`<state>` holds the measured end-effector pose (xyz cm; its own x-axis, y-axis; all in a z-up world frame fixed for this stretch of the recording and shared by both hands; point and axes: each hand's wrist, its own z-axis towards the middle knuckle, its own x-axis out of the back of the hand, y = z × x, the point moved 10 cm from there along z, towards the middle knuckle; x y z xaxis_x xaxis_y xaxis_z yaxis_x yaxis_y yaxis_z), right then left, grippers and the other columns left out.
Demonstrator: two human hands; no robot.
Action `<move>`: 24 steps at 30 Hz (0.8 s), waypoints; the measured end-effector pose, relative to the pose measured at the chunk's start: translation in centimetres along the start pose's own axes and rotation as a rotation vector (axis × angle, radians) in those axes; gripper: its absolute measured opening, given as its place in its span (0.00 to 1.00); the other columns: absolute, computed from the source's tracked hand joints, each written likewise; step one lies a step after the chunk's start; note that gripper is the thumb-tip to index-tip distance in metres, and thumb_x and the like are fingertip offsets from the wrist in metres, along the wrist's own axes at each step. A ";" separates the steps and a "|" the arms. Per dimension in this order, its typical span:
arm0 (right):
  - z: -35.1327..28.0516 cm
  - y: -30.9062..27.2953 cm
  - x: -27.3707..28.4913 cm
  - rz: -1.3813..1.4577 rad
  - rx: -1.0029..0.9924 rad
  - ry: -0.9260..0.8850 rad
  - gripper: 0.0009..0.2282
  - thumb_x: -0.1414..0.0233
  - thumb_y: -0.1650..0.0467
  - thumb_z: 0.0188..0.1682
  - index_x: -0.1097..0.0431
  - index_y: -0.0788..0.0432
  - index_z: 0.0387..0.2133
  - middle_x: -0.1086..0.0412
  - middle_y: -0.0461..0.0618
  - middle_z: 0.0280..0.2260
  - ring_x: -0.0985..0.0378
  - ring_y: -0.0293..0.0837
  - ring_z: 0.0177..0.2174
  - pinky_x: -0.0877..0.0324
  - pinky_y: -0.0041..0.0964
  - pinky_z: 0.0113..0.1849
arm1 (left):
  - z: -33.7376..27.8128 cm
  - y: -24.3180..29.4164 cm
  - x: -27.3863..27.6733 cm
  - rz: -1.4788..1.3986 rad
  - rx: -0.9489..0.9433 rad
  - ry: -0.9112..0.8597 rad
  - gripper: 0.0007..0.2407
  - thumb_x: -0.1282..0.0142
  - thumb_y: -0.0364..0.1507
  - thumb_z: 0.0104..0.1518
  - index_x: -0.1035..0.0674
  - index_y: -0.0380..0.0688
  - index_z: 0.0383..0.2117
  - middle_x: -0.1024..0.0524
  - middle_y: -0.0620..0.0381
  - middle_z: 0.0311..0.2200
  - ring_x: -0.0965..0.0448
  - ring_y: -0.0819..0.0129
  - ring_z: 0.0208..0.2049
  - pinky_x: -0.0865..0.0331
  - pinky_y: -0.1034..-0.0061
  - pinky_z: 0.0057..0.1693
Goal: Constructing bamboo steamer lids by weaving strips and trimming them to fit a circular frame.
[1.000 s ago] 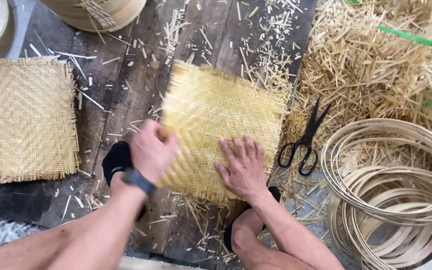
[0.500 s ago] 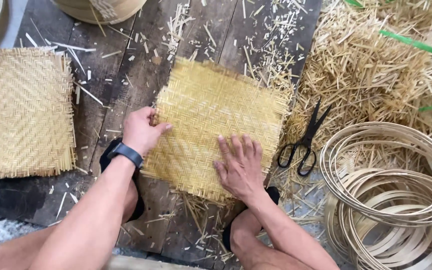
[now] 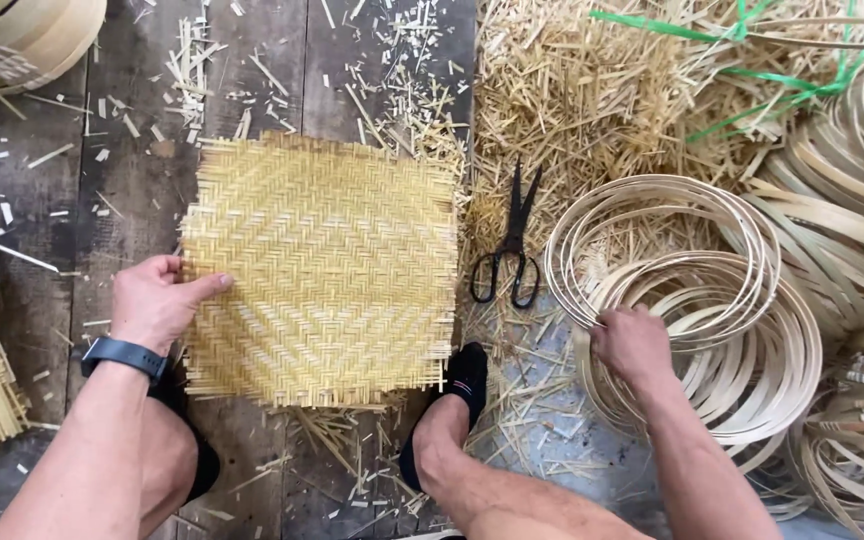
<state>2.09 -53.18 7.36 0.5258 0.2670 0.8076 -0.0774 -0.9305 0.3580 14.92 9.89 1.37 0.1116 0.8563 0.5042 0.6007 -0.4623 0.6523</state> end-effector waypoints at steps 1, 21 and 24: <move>-0.6 1.6 -1.1 -0.008 0.029 0.015 0.11 0.46 0.61 0.50 0.21 0.51 0.39 0.25 0.49 0.44 0.27 0.48 0.48 0.34 0.51 0.52 | 0.0 -0.2 -0.2 0.016 -0.004 -0.015 0.22 0.26 0.32 0.45 0.17 0.35 0.46 0.15 0.49 0.38 0.17 0.67 0.35 0.25 0.73 0.44; -6.6 12.3 19.3 0.515 0.107 0.399 0.08 0.43 0.63 0.54 0.19 0.51 0.40 0.20 0.46 0.34 0.21 0.36 0.34 0.34 0.39 0.45 | -10.7 12.9 7.3 0.104 -0.519 0.443 0.32 0.27 0.40 0.54 0.29 0.35 0.59 0.33 0.38 0.60 0.30 0.47 0.59 0.35 0.54 0.63; -11.1 8.2 28.9 0.835 0.280 0.629 0.09 0.46 0.65 0.58 0.22 0.57 0.40 0.26 0.47 0.31 0.28 0.34 0.28 0.32 0.31 0.31 | -14.6 19.0 6.5 -0.077 -0.702 0.291 0.31 0.39 0.48 0.57 0.29 0.37 0.60 0.33 0.37 0.61 0.32 0.49 0.61 0.35 0.57 0.63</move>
<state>7.24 -50.33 38.80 -0.1385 -0.4715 0.8709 0.0287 -0.8809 -0.4724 15.49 3.35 25.36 -0.1816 0.8417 0.5084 -0.0566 -0.5251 0.8491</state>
